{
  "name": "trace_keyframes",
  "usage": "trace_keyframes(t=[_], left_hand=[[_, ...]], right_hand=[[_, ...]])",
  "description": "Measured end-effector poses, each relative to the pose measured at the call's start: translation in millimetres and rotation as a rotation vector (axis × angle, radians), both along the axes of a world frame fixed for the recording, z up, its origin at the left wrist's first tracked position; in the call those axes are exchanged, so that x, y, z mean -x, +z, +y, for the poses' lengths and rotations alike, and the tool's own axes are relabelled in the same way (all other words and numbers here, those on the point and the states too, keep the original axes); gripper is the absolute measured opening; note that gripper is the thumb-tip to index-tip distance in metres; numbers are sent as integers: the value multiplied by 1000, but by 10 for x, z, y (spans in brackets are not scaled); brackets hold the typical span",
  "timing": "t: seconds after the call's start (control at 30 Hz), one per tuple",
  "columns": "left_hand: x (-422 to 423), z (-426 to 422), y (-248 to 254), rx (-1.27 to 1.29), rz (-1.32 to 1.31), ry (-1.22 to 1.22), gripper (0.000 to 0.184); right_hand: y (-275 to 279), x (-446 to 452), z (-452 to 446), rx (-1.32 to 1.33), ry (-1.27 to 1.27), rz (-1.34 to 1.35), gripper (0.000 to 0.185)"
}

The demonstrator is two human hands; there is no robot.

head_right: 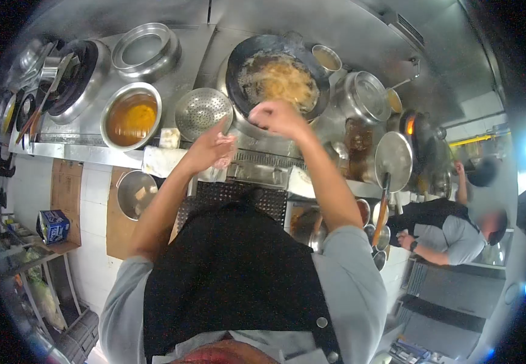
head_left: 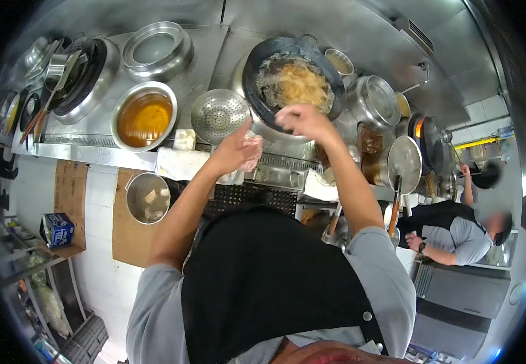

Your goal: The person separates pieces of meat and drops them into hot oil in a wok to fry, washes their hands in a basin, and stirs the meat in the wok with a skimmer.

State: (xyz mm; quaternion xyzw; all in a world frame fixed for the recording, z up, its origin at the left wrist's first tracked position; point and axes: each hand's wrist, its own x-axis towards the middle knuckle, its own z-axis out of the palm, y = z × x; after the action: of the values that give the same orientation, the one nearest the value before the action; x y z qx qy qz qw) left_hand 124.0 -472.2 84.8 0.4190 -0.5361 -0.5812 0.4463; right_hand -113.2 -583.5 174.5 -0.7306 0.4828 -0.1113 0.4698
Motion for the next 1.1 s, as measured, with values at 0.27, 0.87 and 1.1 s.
trace_keyframes(t=[0.27,0.87,1.1], left_hand=[[-49,-33,249,226,-335,-116,76],[250,49,247,120,-42,-1,18],[189,-7,276,402,-226,-5,15]], right_hand=[[-224,-378,920,182,-59,-246,24],[135,1,1357,-34,-566,-868,18],[-31,-222,1327,316,-250,-125,35]])
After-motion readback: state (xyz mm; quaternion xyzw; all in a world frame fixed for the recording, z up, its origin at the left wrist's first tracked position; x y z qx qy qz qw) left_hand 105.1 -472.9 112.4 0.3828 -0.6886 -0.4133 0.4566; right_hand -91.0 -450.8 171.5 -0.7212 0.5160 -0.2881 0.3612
